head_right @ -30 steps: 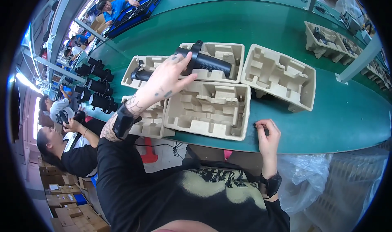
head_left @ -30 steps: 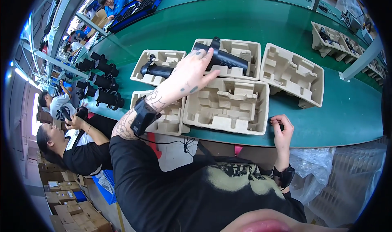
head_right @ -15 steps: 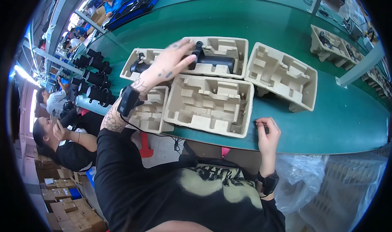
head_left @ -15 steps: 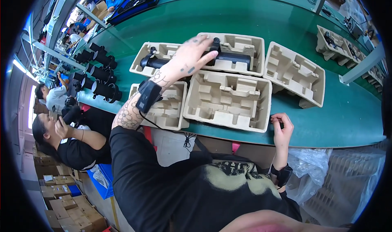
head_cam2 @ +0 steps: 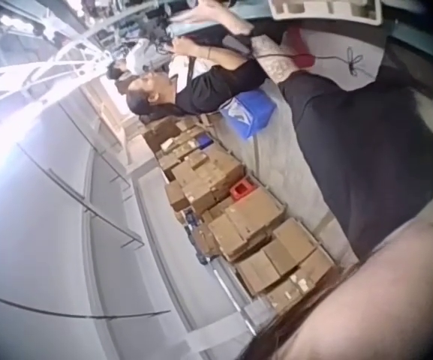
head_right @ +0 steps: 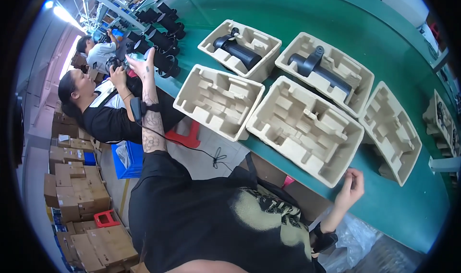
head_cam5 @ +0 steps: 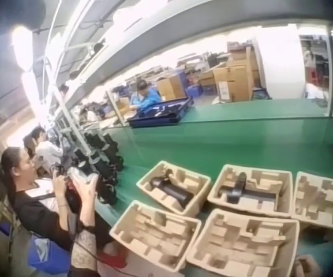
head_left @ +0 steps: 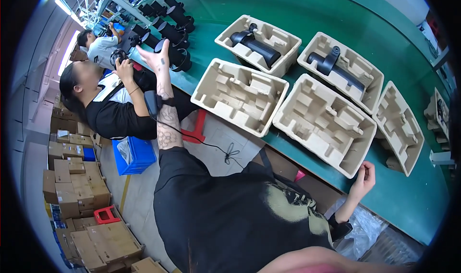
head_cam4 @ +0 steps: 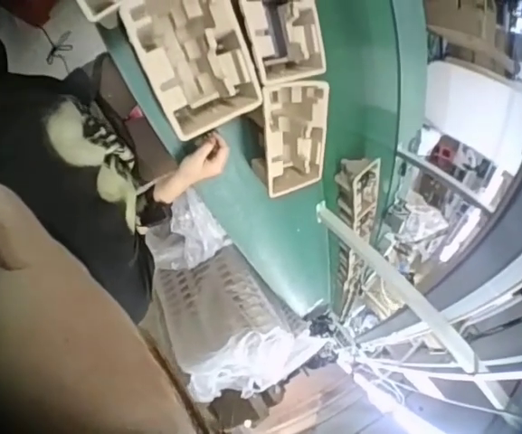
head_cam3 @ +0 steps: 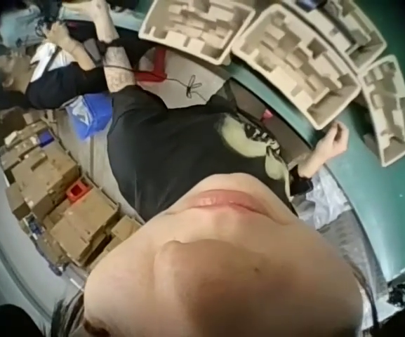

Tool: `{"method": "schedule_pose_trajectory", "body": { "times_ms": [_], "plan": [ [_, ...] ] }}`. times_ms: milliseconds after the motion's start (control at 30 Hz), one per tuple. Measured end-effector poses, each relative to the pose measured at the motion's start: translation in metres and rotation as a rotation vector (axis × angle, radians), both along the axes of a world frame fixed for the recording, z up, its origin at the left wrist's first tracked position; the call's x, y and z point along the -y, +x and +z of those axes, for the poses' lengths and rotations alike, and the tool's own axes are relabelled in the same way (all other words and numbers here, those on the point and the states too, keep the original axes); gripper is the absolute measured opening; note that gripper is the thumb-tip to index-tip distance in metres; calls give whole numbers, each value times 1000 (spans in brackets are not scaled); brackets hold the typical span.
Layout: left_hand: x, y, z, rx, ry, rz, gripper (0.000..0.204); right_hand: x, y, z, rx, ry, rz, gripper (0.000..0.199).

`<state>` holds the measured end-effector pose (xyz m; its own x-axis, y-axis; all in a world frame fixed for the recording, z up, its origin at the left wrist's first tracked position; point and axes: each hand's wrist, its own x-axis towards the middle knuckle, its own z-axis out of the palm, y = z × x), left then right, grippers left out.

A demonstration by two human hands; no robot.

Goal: The person places black handles into cardboard trays, stacks the empty trays, and then separates them to continue placing more handles into the trays.

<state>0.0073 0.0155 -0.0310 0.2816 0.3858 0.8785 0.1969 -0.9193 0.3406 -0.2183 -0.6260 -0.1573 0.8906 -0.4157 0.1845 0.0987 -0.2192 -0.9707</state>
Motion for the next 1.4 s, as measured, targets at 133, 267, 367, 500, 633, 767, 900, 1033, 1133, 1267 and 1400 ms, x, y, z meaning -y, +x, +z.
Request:
{"method": "schedule_pose_trajectory", "body": {
  "times_ms": [133,267,367,500,633,767,900,1033,1133,1267,1400],
  "plan": [
    [-37,8,-25,-144,-504,-286,81,7,-5,3,56,-6,-44,7],
    [19,-9,29,-55,-586,-771,85,31,-31,18,179,-18,-201,12],
    [141,-69,126,-304,-398,-1168,51,19,-19,90,345,-92,-96,32],
    [289,-101,145,-1024,617,-1305,111,-89,24,197,448,-222,362,68],
    [332,-100,122,-741,700,-1526,107,-129,63,217,491,-791,435,64],
    [316,-74,123,-335,539,-1515,87,-68,60,198,575,-723,86,54],
    [208,30,130,-108,319,-899,50,54,43,152,552,-186,-378,41],
    [-25,114,87,-463,328,-124,59,105,68,125,268,-466,-333,28],
    [-109,143,26,-745,-12,-10,70,114,66,118,121,20,-159,26],
    [-89,128,6,-841,118,-86,64,115,62,138,7,-215,1,26],
    [-42,87,44,-411,145,-228,62,111,69,134,-59,-363,-8,24]
  ]
}}
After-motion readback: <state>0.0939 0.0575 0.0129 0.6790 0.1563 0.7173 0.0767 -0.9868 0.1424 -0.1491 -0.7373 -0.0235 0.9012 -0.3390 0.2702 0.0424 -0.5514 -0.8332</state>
